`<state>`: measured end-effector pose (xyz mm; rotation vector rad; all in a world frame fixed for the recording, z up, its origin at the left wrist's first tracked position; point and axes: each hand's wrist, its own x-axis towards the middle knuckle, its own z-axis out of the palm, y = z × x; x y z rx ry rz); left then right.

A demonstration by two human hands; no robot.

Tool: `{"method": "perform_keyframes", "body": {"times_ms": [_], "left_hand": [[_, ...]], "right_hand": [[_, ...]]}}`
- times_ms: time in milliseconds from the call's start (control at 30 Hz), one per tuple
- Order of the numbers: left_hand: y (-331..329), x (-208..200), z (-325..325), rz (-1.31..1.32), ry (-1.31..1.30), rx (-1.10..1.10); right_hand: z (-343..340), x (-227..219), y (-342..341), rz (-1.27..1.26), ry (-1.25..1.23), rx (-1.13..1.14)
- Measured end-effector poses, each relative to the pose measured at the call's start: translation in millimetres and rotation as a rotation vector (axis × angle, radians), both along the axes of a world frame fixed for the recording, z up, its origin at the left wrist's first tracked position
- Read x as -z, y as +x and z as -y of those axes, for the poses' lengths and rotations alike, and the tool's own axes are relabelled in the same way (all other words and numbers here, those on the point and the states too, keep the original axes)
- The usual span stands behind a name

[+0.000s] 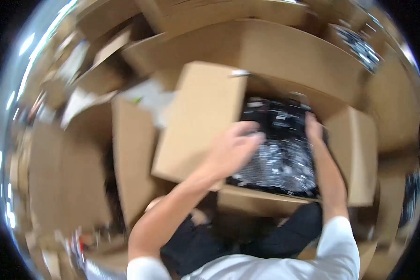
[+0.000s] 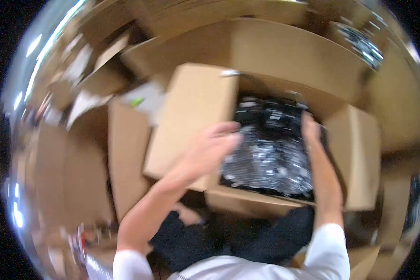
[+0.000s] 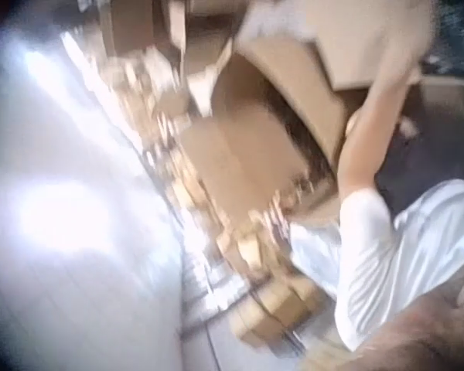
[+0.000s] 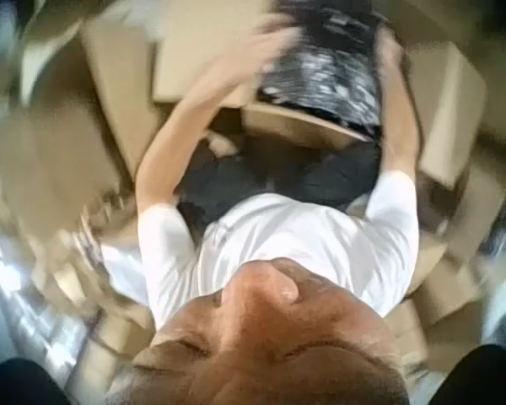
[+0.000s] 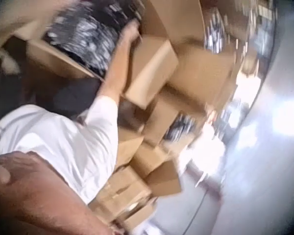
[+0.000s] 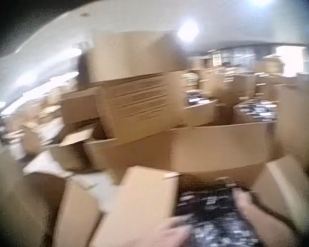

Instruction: The person packs black electronic components by hand from a bulk container into a shipping box lined with bubble wrap.

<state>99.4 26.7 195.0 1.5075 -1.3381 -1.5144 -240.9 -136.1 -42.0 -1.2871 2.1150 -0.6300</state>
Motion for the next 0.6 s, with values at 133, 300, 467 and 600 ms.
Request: {"method": "perform_keyframes", "body": {"times_ms": [133, 300, 467, 600], "left_hand": [[-38.7, 8.6, 7.5, -0.01, -0.43, 0.065], [101.4, -62.6, -49.0, 0.178, -0.837, -0.03], [356.3, 35.9, -128.4, 0.54, -0.563, -0.621], [442.8, 166.2, -229.1, 0.917, 0.131, -0.432]], "right_hand": [[-1.4, -5.4, -115.9, -0.092, -0.073, -0.045], [-70.1, -21.2, -99.1, -0.278, -0.273, -0.557], [-153.2, -60.2, -163.0, -0.019, 0.058, -0.281], [-202.2, -91.2, -107.2, 0.212, 0.308, -0.114]]}}
